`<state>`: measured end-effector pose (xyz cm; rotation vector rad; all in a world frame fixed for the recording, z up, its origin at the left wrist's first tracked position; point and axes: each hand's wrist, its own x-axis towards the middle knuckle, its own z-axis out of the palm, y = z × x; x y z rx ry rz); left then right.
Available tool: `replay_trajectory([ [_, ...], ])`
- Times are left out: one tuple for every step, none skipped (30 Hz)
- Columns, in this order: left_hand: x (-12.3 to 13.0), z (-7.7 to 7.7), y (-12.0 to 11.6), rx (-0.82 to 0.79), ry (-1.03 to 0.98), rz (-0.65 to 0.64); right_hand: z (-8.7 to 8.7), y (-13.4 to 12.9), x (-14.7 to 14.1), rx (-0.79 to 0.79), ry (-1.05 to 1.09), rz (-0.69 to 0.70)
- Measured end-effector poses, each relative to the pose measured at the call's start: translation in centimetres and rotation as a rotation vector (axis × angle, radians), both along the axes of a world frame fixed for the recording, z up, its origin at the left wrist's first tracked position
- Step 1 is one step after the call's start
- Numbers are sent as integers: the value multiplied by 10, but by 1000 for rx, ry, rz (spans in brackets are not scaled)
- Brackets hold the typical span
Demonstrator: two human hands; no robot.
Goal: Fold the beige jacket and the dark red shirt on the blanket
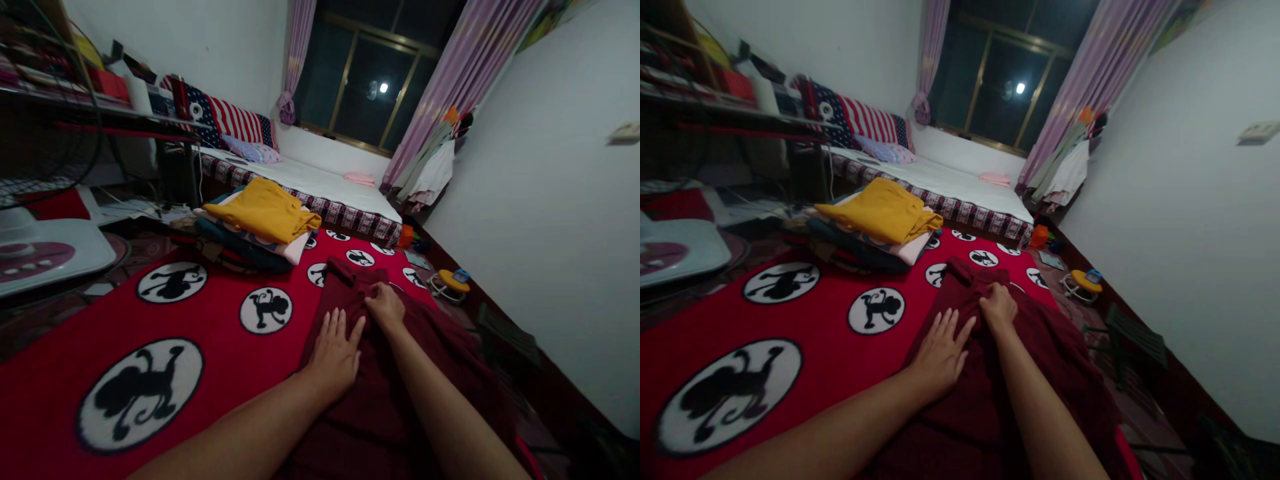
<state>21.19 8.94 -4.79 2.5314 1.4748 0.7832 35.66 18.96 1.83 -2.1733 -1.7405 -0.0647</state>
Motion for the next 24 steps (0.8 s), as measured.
replay_trajectory([
  [0, -1, 0, 0, -7, -1, 5, 8, -4, 68, -24, 41],
  [0, -2, 0, -2, -13, -2, 9, 16, -10, 129, -38, 87],
  [1, -3, 1, -7, -19, -3, 13, 25, -17, 168, -43, 137],
  [0, -3, 1, -14, -24, -3, 16, 34, -25, 176, -43, 191],
  [0, -2, 1, -22, -27, -4, 18, 43, -33, 160, -45, 243],
  [0, -1, 1, -30, -30, -8, 19, 51, -41, 127, -51, 288],
  [-1, 0, 0, -39, -31, -12, 18, 58, -47, 88, -60, 322],
  [-1, 1, 0, -49, -32, -17, 16, 65, -53, 51, -72, 345],
  [-1, 3, -1, -60, -33, -22, 14, 71, -57, 22, -83, 354],
  [-2, 4, -1, -71, -34, -27, 12, 77, -59, 0, -92, 351],
  [-2, 5, -1, -82, -37, -31, 10, 82, -60, -13, -97, 337],
  [-2, 5, -2, -93, -41, -33, 9, 88, -59, -20, -100, 318],
  [-2, 6, -2, -100, -45, -34, 8, 93, -58, -25, -99, 294],
  [-2, 6, -3, -106, -51, -36, 8, 99, -57, -32, -95, 269],
  [-2, 6, -3, -109, -56, -38, 8, 104, -55, -41, -89, 244],
  [-2, 6, -3, -113, -61, -41, 8, 108, -54, -52, -85, 220],
  [-2, 5, -3, -118, -64, -46, 7, 112, -53, -64, -81, 200],
  [-2, 5, -3, -125, -65, -51, 7, 115, -53, -76, -79, 183],
  [-3, 6, -3, -133, -64, -55, 6, 118, -54, -86, -78, 172],
  [-3, 6, -3, -141, -63, -58, 4, 119, -55, -95, -76, 166],
  [-3, 7, -3, -147, -61, -61, 3, 120, -57, -102, -75, 164],
  [-3, 7, -3, -150, -59, -61, 3, 121, -60, -108, -72, 166],
  [-3, 9, -4, -153, -57, -61, 3, 122, -63, -113, -69, 174],
  [-3, 10, -4, -154, -54, -62, 4, 123, -66, -120, -68, 191],
])
